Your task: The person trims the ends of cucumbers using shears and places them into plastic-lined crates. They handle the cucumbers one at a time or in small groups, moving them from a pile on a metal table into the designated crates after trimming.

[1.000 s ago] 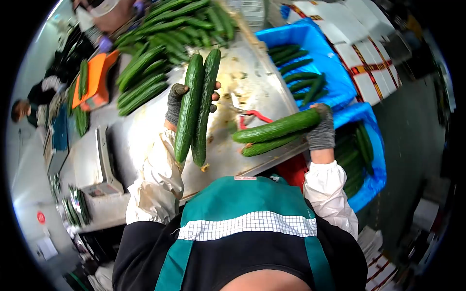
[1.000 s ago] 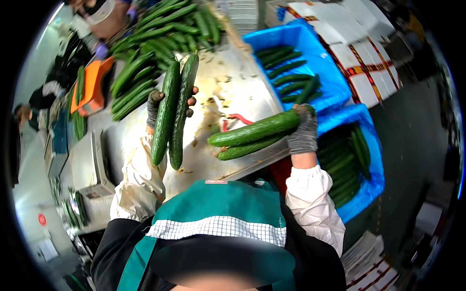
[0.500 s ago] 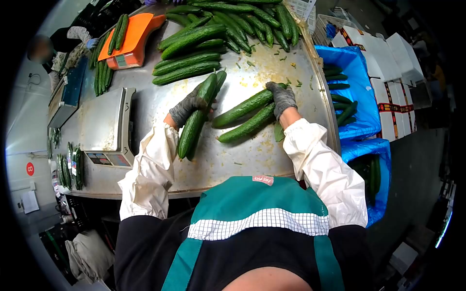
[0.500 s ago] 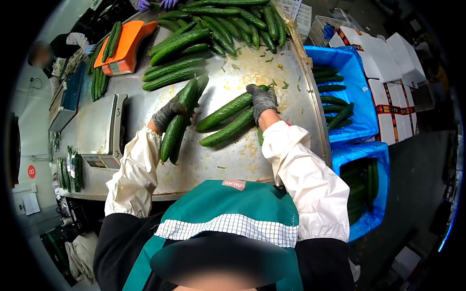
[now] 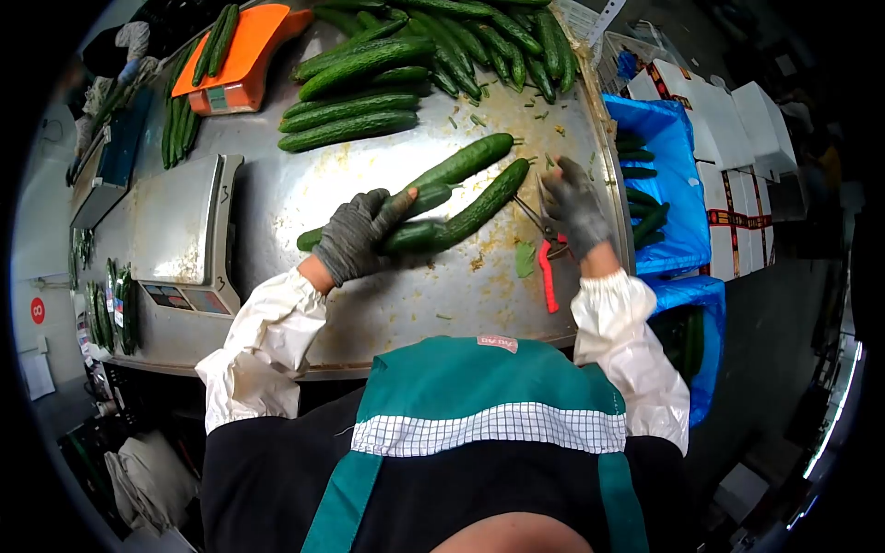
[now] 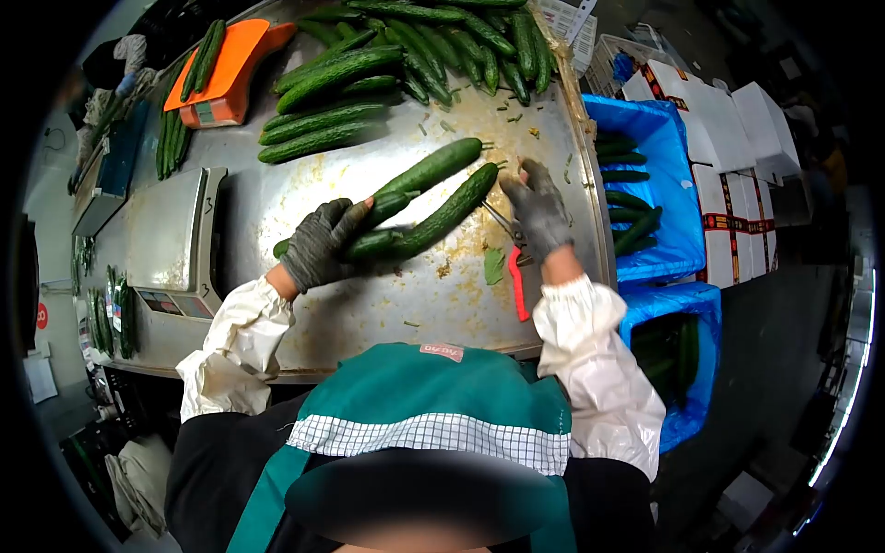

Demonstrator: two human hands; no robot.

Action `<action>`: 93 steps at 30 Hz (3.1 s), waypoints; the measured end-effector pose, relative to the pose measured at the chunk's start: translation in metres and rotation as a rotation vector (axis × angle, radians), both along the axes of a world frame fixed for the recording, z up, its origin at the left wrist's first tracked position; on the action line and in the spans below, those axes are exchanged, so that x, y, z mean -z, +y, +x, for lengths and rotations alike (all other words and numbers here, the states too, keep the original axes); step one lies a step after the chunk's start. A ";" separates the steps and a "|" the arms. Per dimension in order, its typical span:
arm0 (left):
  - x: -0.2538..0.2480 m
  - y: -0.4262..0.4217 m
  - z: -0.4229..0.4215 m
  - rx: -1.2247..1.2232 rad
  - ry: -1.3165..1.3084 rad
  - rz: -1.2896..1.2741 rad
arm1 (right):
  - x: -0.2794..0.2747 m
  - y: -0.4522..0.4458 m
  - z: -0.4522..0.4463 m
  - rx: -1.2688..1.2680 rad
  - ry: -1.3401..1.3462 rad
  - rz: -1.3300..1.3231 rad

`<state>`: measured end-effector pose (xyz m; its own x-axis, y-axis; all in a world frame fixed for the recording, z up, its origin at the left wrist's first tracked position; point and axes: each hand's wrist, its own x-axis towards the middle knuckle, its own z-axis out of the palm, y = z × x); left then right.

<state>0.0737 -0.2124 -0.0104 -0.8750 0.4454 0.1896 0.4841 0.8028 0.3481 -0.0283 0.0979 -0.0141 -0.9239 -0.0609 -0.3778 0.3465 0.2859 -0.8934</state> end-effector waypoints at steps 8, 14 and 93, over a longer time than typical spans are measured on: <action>0.000 0.073 0.048 0.124 -0.154 -0.097 | 0.020 0.033 0.115 -0.401 0.376 1.135; 0.005 0.129 0.031 0.017 -0.340 -0.246 | 0.035 0.036 0.107 -0.312 0.379 1.136; 0.036 0.127 0.053 -0.162 0.065 -0.173 | -0.023 0.089 0.190 -0.474 0.039 0.519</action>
<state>0.1268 -0.0855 -0.0467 -0.9263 0.3307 0.1808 0.3608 0.9167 0.1716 0.1621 0.1870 0.0086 -0.8557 -0.2817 -0.4340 0.0492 0.7907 -0.6103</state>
